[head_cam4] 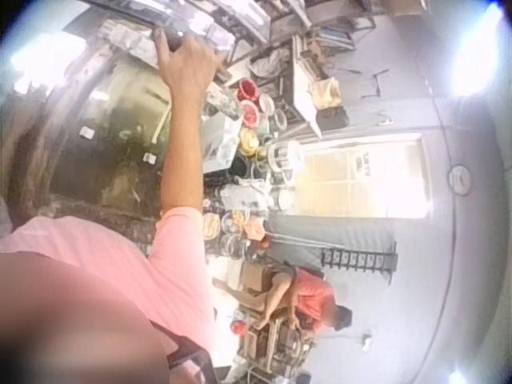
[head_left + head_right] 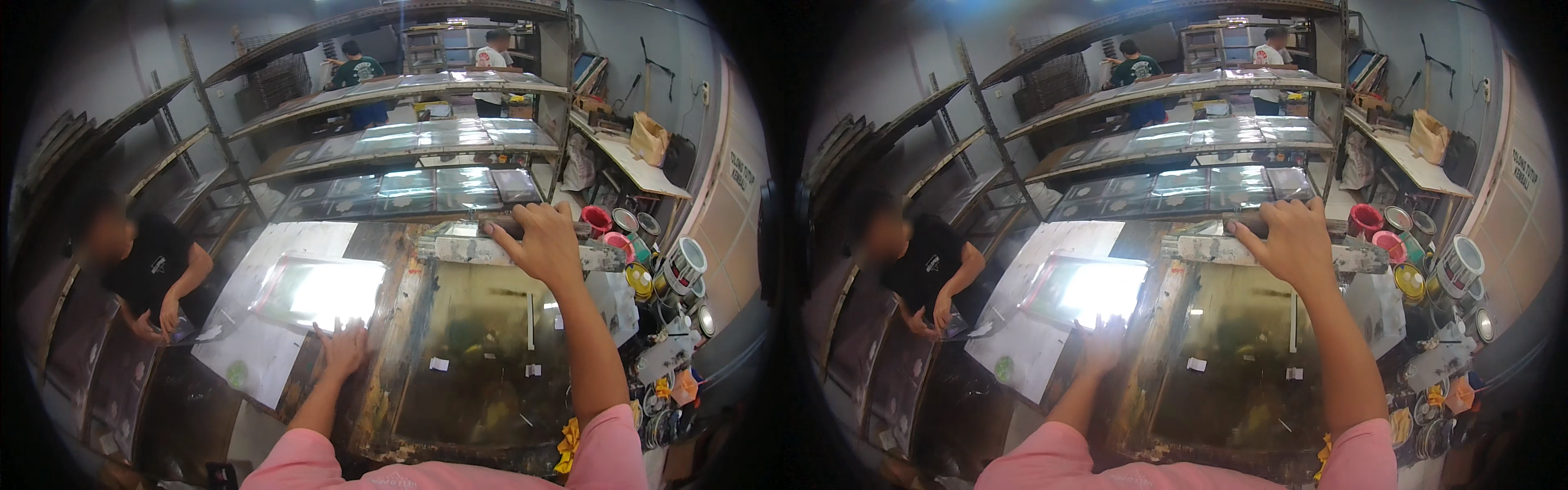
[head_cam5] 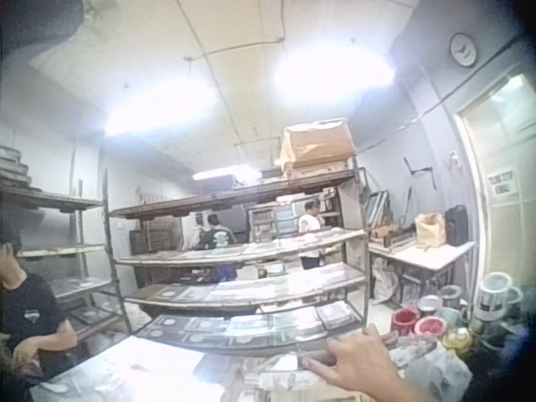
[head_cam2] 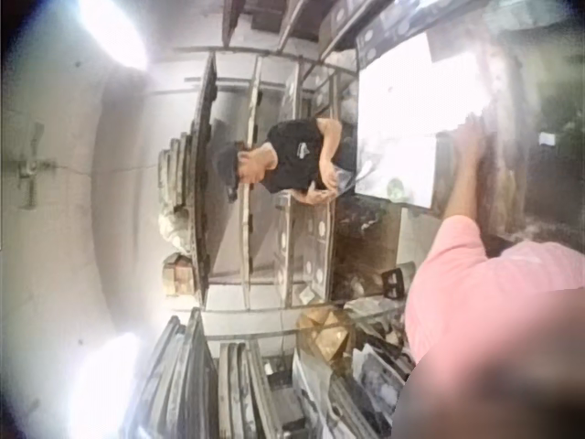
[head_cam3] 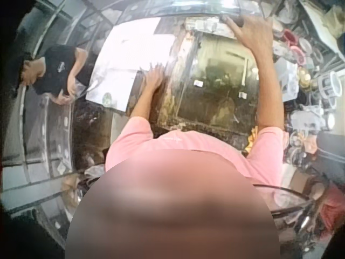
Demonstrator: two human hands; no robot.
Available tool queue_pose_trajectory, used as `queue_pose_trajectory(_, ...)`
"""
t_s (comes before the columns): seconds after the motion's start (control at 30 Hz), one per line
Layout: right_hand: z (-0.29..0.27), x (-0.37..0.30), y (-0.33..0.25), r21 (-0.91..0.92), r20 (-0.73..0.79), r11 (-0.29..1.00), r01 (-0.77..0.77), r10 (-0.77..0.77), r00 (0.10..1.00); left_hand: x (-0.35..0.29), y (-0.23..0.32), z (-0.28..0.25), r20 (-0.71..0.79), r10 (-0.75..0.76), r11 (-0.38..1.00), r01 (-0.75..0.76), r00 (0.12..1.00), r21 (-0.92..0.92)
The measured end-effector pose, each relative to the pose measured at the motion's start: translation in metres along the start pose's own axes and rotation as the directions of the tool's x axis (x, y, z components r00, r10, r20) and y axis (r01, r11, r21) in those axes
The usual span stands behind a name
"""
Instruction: The person repeatedly applies ink to a screen-printing frame and uses a squeegee to pull the ink across the mesh onto a sheet below. The person lifts the frame, repositions it, and repeats the squeegee stroke multiple times. Another person works at a nearby station in the background.
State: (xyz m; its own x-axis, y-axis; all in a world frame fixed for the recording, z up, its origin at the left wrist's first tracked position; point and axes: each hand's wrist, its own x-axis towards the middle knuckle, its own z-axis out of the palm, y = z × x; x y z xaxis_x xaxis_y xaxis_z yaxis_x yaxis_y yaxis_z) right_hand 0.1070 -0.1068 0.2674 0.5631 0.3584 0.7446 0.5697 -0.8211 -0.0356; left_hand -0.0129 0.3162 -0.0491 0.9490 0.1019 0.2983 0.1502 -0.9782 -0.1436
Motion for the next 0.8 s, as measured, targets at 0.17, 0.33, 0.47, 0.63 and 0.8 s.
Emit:
queue_pose_trajectory(0.17,0.003,-0.007,0.001,0.004,-0.069,0.999,0.043,-0.042,0.997,0.017,-0.032,0.015,-0.037,-0.021,1.0,0.022,0.999,0.002)
queue_pose_trajectory(0.33,0.006,-0.006,0.002,-0.024,0.075,0.999,-0.025,0.026,0.997,0.066,-0.065,-0.03,0.251,-0.221,0.94,0.274,0.942,-0.202)
queue_pose_trajectory(0.47,0.003,-0.004,-0.001,-0.056,0.088,0.998,-0.006,0.011,0.996,0.091,-0.066,-0.077,0.165,0.121,0.983,-0.096,0.979,-0.155)
queue_pose_trajectory(0.63,0.007,-0.004,0.001,-0.06,-0.006,0.998,0.031,-0.032,0.999,0.056,0.068,-0.076,0.232,0.196,0.939,-0.115,0.953,-0.324)
queue_pose_trajectory(0.8,0.013,-0.003,0.009,-0.089,0.006,0.995,0.041,-0.041,0.999,0.025,0.22,-0.081,0.065,0.397,0.791,-0.306,0.915,-0.529)
